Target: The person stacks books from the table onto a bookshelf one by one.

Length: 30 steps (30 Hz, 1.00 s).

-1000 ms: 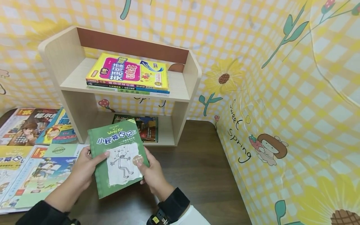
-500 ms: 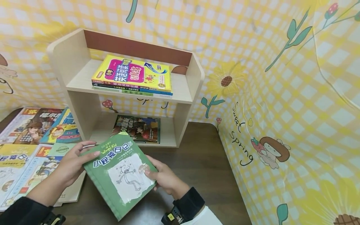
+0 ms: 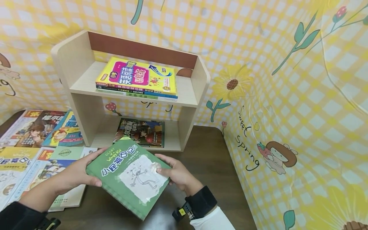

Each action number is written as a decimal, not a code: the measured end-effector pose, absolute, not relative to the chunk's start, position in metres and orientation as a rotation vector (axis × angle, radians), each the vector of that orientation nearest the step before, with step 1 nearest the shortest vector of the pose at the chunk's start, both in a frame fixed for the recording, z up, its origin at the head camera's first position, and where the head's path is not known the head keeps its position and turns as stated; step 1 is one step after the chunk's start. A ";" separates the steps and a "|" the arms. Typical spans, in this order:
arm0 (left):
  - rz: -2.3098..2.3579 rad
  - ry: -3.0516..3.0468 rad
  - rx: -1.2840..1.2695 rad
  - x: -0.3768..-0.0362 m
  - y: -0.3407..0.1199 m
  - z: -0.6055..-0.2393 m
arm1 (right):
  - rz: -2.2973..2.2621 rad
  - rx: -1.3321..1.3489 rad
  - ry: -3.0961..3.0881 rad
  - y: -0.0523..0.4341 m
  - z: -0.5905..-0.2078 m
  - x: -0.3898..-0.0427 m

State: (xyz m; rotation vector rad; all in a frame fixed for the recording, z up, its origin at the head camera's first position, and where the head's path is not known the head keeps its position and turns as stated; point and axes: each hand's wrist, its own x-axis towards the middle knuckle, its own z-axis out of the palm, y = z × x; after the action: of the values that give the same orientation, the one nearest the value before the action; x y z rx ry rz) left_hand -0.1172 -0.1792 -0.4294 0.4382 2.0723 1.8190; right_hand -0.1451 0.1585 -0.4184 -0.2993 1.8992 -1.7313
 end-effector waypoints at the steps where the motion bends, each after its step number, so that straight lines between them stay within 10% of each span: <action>1: 1.807 2.080 0.456 -0.116 -0.179 -0.429 | -1.742 -0.285 1.907 0.159 -0.419 -0.146; 30: 1.788 2.413 0.200 -0.103 -0.156 -0.424 | -2.075 -0.020 2.054 0.133 -0.407 -0.149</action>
State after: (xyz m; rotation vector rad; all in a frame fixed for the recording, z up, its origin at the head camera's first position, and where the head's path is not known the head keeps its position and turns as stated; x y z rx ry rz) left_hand -0.1031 -0.1556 -0.4240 0.1998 2.4129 1.7882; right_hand -0.1486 0.1330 -0.4073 -0.0204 2.0536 -2.0745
